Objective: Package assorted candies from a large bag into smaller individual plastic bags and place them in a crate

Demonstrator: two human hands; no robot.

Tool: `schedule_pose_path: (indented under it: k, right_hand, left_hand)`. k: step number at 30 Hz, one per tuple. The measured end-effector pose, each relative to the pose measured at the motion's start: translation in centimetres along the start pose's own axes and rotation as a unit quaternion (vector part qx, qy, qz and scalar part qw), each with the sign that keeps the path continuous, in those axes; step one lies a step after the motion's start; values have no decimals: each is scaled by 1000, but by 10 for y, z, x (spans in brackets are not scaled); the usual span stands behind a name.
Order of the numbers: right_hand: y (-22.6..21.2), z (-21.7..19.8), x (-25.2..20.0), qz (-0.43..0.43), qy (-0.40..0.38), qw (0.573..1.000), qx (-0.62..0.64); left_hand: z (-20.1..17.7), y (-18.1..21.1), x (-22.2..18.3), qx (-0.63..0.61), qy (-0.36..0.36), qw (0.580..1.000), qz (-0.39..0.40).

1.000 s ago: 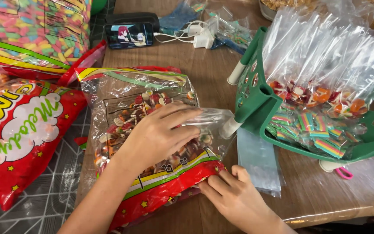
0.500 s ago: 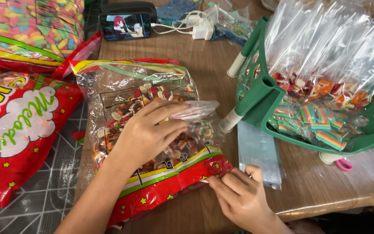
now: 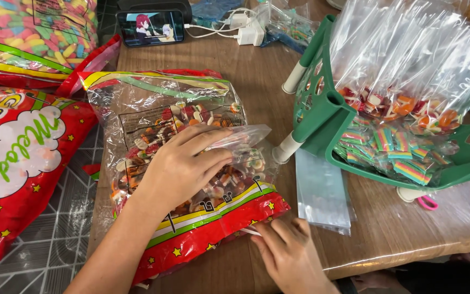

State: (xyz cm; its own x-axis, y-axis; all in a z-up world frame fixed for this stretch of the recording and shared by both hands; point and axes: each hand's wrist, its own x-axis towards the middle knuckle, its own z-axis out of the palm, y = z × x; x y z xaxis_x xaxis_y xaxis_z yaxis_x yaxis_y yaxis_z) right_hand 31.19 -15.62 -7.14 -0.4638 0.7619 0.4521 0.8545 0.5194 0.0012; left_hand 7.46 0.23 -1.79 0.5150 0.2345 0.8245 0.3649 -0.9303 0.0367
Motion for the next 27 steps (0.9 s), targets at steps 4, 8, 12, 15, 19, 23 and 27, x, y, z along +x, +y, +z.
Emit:
schedule_pose_path:
  k: [4,8,12,15,19,23,27]
  right_hand:
    - [-14,12,4,18,11,1000,11]
    - [-18,13,5,66,98,993,5]
    - [-12,-12,7,60,146,985,76]
    - [0,-46,14,116,160,968,157]
    - [18,-68,44,150,196,964,96]
    - [27,-61,86,75,223,972,25]
    - [45,-29,103,-10,134,991,-30]
  left_hand:
    - [1,0,-2,8,-4,1000,-2]
    - [0,2,1,-10,-2,1000,5]
    - [2,1,-2,-2,-4,1000,1]
    - [6,-1,-5,7,-8,1000,0]
    - [5,4,-2,16,-17,1000,-2]
    - [2,6,3,-37,-23,999,-4]
    - [8,9,-2,-51,-17,998,-14]
